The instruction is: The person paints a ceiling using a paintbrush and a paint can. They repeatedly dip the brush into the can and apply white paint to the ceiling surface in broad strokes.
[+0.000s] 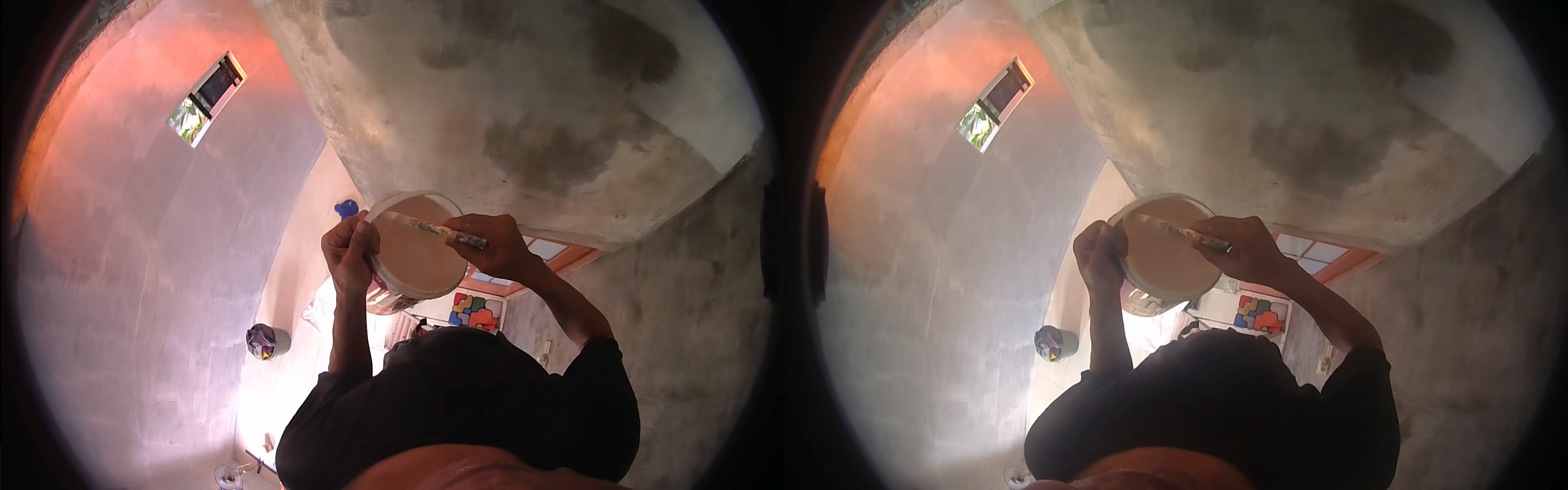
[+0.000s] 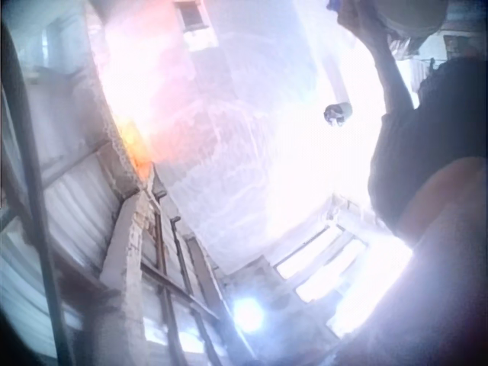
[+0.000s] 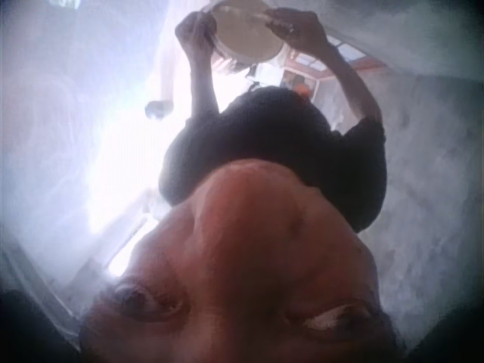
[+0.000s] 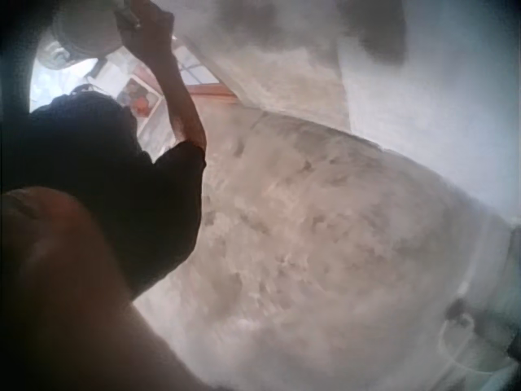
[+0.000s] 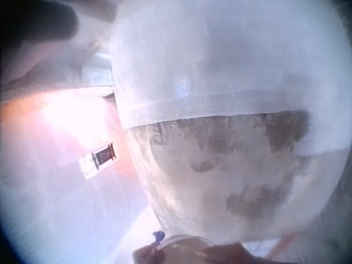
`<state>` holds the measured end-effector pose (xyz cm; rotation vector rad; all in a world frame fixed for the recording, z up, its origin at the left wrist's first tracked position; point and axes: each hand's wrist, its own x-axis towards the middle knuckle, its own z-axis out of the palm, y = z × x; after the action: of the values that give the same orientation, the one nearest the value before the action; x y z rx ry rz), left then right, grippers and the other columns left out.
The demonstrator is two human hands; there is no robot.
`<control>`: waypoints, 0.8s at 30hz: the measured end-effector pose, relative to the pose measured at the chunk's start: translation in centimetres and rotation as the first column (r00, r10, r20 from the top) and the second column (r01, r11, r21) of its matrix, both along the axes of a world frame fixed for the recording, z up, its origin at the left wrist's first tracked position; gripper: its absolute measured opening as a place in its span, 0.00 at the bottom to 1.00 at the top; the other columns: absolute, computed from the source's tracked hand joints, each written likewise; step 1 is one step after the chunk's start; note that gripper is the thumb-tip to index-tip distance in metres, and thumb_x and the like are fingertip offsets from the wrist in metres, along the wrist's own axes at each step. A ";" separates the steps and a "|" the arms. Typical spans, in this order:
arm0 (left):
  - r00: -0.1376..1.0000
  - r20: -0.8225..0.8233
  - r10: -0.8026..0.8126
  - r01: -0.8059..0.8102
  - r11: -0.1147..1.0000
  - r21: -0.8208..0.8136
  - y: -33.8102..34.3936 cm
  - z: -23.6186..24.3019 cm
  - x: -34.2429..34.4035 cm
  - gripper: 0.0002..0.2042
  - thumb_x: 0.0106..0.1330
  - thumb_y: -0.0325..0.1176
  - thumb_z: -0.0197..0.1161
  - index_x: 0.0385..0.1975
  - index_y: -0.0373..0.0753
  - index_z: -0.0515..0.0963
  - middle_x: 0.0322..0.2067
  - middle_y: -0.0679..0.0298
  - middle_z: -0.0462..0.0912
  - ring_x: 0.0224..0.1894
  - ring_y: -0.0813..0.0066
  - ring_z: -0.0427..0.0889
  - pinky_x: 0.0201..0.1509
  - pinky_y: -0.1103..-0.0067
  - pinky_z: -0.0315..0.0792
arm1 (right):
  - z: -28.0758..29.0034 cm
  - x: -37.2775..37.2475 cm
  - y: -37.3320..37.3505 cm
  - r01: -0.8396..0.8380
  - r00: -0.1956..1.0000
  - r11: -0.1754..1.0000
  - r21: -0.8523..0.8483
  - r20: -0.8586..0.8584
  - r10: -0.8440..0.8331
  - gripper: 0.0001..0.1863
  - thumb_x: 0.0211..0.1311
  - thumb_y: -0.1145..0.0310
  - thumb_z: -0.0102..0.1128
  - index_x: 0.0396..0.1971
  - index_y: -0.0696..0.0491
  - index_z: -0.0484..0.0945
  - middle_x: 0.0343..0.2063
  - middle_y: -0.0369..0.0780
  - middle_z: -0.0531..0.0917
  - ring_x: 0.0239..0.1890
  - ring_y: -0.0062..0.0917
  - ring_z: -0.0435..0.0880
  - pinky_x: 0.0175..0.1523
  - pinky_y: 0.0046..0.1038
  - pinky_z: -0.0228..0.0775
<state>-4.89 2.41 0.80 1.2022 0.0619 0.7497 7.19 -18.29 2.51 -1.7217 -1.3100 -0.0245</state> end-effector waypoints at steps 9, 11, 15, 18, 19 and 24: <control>0.999 0.047 0.025 -0.027 0.999 0.027 0.2 -0.7 -0.2 0.15 0.67 0.29 0.52 0.16 0.35 0.70 0.15 0.66 0.69 0.20 0.83 0.64 0.28 0.83 0.57 | 0.9 0.8 -2.1 0.087 0.986 0.996 -0.021 0.145 -0.083 0.14 0.51 0.71 0.67 0.39 0.57 0.80 0.29 0.43 0.84 0.27 0.28 0.85 0.32 0.26 0.77; 0.998 0.057 0.035 -0.035 0.999 0.008 -0.2 -0.7 0.1 0.15 0.67 0.29 0.52 0.16 0.35 0.70 0.14 0.66 0.69 0.19 0.83 0.64 0.29 0.83 0.57 | 0.8 1.3 -2.4 0.080 0.992 0.997 0.012 -0.096 -0.079 0.13 0.53 0.73 0.66 0.39 0.61 0.80 0.29 0.43 0.84 0.27 0.26 0.86 0.32 0.25 0.77; 0.998 0.047 0.035 -0.037 0.998 0.048 0.2 -1.0 0.1 0.14 0.67 0.30 0.52 0.16 0.36 0.70 0.14 0.66 0.70 0.19 0.83 0.64 0.38 0.84 0.62 | -0.9 1.4 -1.1 -0.062 0.726 0.992 0.112 -0.677 0.122 0.12 0.55 0.74 0.64 0.38 0.65 0.78 0.29 0.45 0.84 0.29 0.28 0.86 0.34 0.27 0.79; 0.997 0.031 0.072 -0.074 0.994 0.083 0.3 -1.2 0.0 0.14 0.67 0.30 0.53 0.17 0.37 0.70 0.13 0.67 0.70 0.18 0.83 0.64 0.45 0.84 0.64 | -2.3 1.5 0.0 -0.169 0.489 0.975 0.142 -0.847 0.208 0.12 0.57 0.75 0.63 0.38 0.65 0.78 0.30 0.47 0.84 0.31 0.31 0.86 0.37 0.28 0.80; 0.997 0.027 0.074 -0.075 0.995 0.060 0.0 -0.9 -0.1 0.14 0.67 0.31 0.53 0.17 0.37 0.70 0.13 0.67 0.70 0.18 0.83 0.64 0.47 0.83 0.64 | -2.6 1.6 0.2 -0.202 0.428 0.970 0.136 -0.879 0.212 0.11 0.57 0.75 0.62 0.39 0.65 0.78 0.30 0.48 0.84 0.31 0.31 0.86 0.37 0.29 0.80; 0.997 0.042 0.071 -0.071 0.997 0.007 -0.4 -0.4 -0.1 0.15 0.68 0.30 0.52 0.16 0.35 0.70 0.15 0.67 0.71 0.19 0.84 0.64 0.30 0.85 0.61 | -2.4 2.6 0.4 -0.243 0.656 0.966 0.091 -0.718 0.233 0.13 0.58 0.74 0.63 0.41 0.64 0.78 0.32 0.47 0.85 0.31 0.29 0.86 0.39 0.27 0.79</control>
<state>-5.00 1.99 0.43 1.1970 0.0669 0.8377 9.77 -17.85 0.11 -1.3173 -0.8999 0.7592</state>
